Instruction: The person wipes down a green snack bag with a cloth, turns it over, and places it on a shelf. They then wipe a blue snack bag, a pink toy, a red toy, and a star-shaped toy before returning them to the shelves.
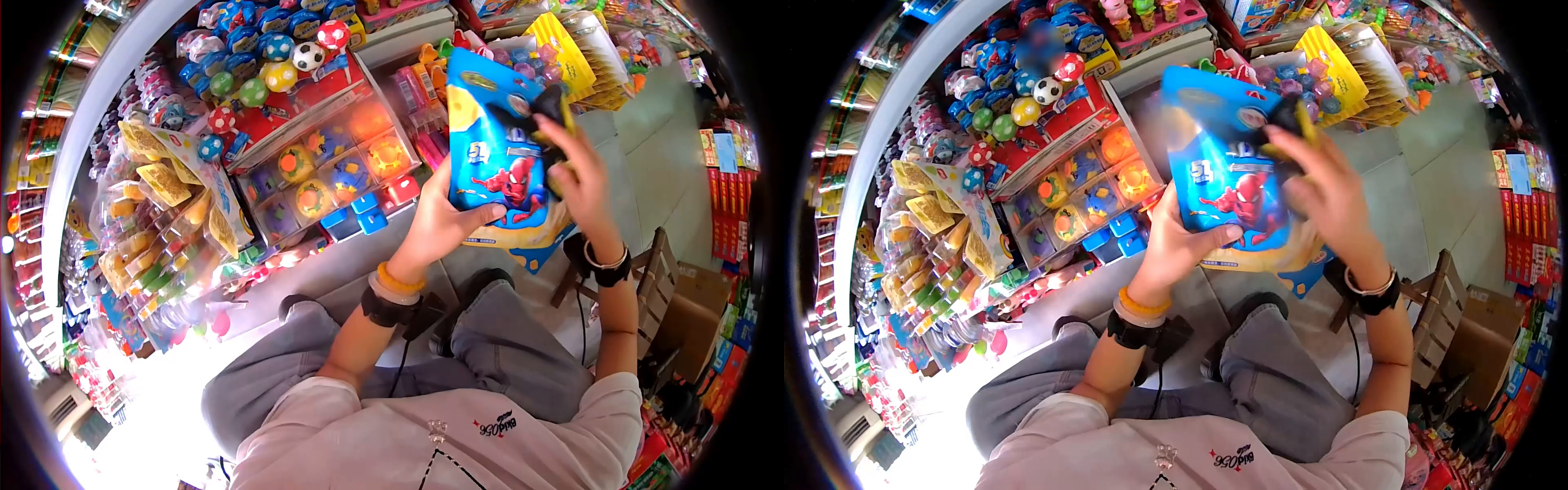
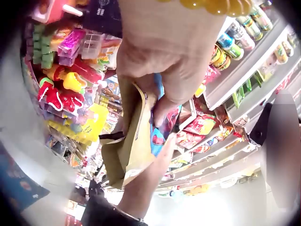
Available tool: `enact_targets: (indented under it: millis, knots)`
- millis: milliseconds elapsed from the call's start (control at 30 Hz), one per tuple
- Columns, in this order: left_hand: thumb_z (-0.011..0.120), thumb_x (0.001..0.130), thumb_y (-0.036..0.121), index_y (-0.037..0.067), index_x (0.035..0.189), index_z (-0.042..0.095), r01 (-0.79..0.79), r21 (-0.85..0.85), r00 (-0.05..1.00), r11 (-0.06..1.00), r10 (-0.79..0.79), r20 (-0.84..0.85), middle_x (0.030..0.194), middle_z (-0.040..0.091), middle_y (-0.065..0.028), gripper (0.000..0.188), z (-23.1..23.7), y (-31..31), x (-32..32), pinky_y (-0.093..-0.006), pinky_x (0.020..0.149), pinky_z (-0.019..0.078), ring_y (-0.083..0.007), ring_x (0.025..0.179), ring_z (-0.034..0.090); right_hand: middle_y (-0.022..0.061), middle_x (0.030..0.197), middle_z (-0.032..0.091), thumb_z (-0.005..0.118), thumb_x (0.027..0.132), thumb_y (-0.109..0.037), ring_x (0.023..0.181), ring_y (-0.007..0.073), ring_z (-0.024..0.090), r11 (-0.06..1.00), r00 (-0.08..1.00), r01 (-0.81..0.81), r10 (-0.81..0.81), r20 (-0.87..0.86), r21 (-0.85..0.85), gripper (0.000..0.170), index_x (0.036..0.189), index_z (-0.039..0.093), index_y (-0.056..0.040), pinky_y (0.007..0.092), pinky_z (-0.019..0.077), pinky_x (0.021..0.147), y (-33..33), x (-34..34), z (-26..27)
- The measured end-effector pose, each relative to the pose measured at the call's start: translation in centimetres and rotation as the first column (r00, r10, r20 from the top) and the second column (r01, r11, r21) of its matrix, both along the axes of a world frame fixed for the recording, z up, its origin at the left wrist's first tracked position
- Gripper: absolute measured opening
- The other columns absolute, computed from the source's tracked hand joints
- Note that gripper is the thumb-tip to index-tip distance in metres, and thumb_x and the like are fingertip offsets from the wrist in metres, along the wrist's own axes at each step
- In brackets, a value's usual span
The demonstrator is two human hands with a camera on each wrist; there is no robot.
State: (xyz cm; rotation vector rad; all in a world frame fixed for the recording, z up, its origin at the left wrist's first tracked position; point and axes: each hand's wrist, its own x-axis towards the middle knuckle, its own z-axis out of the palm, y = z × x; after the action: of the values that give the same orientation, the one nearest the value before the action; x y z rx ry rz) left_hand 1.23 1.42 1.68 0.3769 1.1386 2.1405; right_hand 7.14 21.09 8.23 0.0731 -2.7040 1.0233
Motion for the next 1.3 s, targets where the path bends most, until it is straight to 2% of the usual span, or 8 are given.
enact_targets:
  millis: [367,500,600,667,833,1000,1133,1300]
  knots:
    - [0.068,0.076,-0.005,0.008,0.149,0.0,-0.105,0.256,0.993,0.961,0.086,0.086,0.146,0.025,-0.0144,0.101,1.2,3.3,1.3,-0.035,0.105,0.0317,-0.023,0.131,0.031,0.013,0.13,0.051,0.042,0.097,-0.024,0.116,0.024,0.052,0.164,0.876,0.409,-0.347,0.336,-0.898,0.041,0.132,0.046,-0.0015,0.0349,0.0406,0.097,2.0,7.3,-7.3]
    - [0.057,0.088,0.006,0.007,0.149,0.01,-0.308,-0.055,0.804,0.95,0.229,-0.548,0.147,0.024,-0.0144,0.077,-1.4,4.1,1.7,-0.0334,0.108,0.0241,-0.0229,0.134,0.027,0.0145,0.134,0.048,0.039,0.099,-0.028,0.118,0.0255,0.05,0.26,0.9,0.368,-0.34,0.272,-0.893,0.045,0.134,0.043,-0.0003,0.0345,0.039,0.1,-0.3,5.6,-7.2]
    - [0.046,0.097,0.03,0.008,0.147,0.023,-0.003,0.191,0.992,0.982,0.026,-0.121,0.144,0.033,-0.0088,0.059,-1.7,4.1,1.6,-0.0336,0.107,0.0301,-0.0216,0.131,0.035,0.0177,0.135,0.045,0.037,0.099,-0.034,0.124,0.0311,0.043,0.785,0.988,0.148,-0.145,0.054,-0.601,0.048,0.133,0.045,-0.0016,0.0388,0.0328,0.103,-2.5,3.9,-6.3]
    - [0.041,0.098,0.038,0.009,0.137,0.04,-0.059,0.685,0.783,0.726,-0.392,0.483,0.126,0.052,-0.006,0.048,-2.4,3.2,2.3,-0.0307,0.1,0.0395,-0.0165,0.117,0.05,0.0224,0.135,0.045,0.037,0.096,-0.04,0.132,0.0407,0.033,0.987,0.981,-0.161,0.161,-0.11,0.007,0.051,0.131,0.052,-0.0053,0.0478,0.0221,0.108,-3.9,2.6,-4.4]
    - [0.038,0.099,0.041,0.01,0.139,0.036,0.076,0.328,0.953,0.942,-0.165,0.253,0.14,0.041,-0.0059,0.051,-4.4,0.3,4.2,-0.0361,0.105,0.0352,-0.0223,0.127,0.042,0.0098,0.137,0.046,0.056,0.084,-0.041,0.135,0.0375,0.03,0.807,0.904,-0.425,0.398,0.153,0.409,0.045,0.126,0.058,-0.0246,0.0591,0.0212,0.104,-7.2,2.2,0.0]
    - [0.037,0.095,0.052,0.011,0.144,0.028,0.073,0.486,0.6,0.871,-0.428,0.676,0.145,0.035,-0.0138,0.064,-2.0,1.0,3.9,-0.0496,0.108,0.0311,-0.0316,0.13,0.039,0.017,0.131,0.047,0.055,0.086,-0.031,0.133,0.04,0.029,0.836,0.986,-0.165,0.129,0.105,0.523,0.055,0.138,0.044,-0.0184,0.0559,0.0206,0.107,-3.9,-1.8,-0.1]
    - [0.036,0.095,0.052,0.01,0.145,0.025,-0.111,0.888,0.726,0.445,-0.574,0.378,0.145,0.035,-0.0134,0.066,-2.2,-1.2,1.9,-0.0492,0.108,0.0317,-0.0326,0.129,0.039,0.0218,0.138,0.039,0.055,0.084,-0.024,0.133,0.0423,0.027,0.911,0.988,-0.152,0.133,0.075,0.384,0.063,0.142,0.036,-0.012,0.0584,0.0225,0.105,-5.0,1.0,-1.0]
    - [0.035,0.097,0.047,0.008,0.145,0.026,-0.082,0.693,0.757,0.716,-0.408,0.51,0.145,0.035,-0.0133,0.062,-0.4,-1.0,2.5,-0.0452,0.108,0.0325,-0.0311,0.13,0.038,0.0166,0.132,0.046,0.059,0.083,-0.028,0.127,0.0383,0.038,0.881,0.953,-0.295,0.302,0.043,0.37,0.062,0.141,0.039,-0.0153,0.0575,0.0282,0.101,-6.8,-0.3,0.0]
